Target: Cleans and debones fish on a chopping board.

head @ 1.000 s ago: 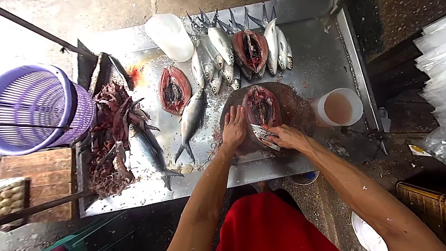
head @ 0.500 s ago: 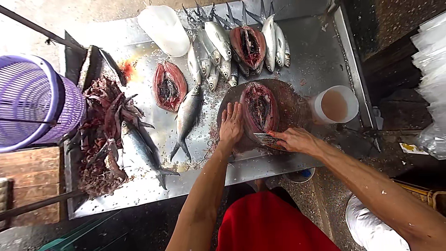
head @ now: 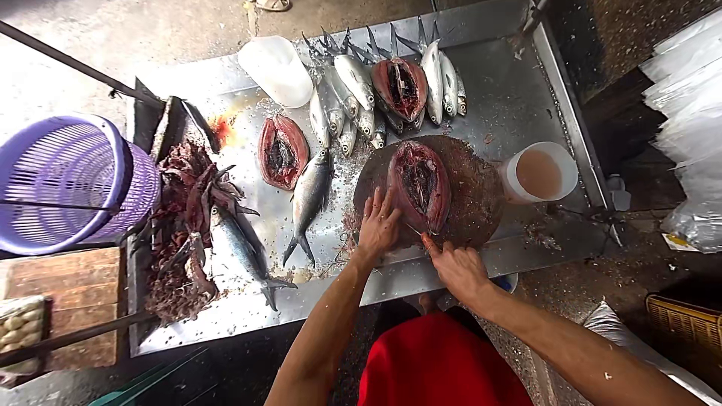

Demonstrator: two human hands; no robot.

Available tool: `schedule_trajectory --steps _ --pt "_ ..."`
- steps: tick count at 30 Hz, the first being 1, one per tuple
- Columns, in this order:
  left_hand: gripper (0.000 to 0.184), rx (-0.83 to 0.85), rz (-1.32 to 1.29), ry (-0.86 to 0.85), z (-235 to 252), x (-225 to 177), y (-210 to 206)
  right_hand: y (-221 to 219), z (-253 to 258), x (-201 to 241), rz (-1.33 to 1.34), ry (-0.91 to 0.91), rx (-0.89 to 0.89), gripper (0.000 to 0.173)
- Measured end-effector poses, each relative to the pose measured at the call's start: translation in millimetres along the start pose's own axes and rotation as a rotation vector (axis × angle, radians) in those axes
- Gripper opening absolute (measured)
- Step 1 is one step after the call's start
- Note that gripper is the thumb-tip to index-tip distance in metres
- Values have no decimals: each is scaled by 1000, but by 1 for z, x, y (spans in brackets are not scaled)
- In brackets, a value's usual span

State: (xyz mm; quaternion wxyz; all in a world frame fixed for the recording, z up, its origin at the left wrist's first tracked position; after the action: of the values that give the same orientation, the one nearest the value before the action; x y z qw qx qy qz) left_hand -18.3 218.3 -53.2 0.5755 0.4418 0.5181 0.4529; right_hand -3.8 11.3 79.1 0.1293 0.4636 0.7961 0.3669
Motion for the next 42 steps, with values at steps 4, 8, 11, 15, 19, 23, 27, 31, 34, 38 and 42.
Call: schedule_trajectory --steps 4,8,11,15,19,23,27,31,34,38,42 --pt "43 -15 106 51 19 27 -2 -1 1 -1 39 -27 -16 66" --pt "47 -5 85 139 30 38 -3 -5 1 -9 123 -30 -93 67" --pt "50 -19 67 136 28 42 -7 -1 6 -28 294 -42 -59 64" --pt "50 -12 39 137 28 41 -7 12 29 -58 583 -17 -60 57" --pt "51 -3 48 135 27 44 -9 26 71 -62 811 33 -112 53" --pt "50 -17 40 135 27 43 -9 33 114 -49 975 26 -65 58" --pt "51 -8 36 129 27 45 -8 37 128 -37 981 10 -113 57" --pt "52 -6 26 125 27 45 -7 40 126 -30 972 -5 -133 58" --pt "53 -7 26 126 26 44 -8 41 128 -26 935 -16 -138 57" --pt "54 2 0 126 26 44 -7 42 123 -17 800 -23 -150 56" --pt "56 8 -16 128 26 44 -6 39 123 -9 793 -21 -191 56"
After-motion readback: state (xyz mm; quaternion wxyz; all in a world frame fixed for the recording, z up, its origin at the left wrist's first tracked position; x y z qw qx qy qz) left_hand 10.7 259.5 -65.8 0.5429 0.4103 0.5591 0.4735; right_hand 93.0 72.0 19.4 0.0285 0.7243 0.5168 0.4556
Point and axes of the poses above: each hand's wrist, its own z-axis towards the middle knuckle, its own y-axis out of the back of the hand, x = y × z, the point moved 1 cm from there along z, towards the middle knuckle, and after that the axes turned 5 degrees about z, right-handed, at the moved point
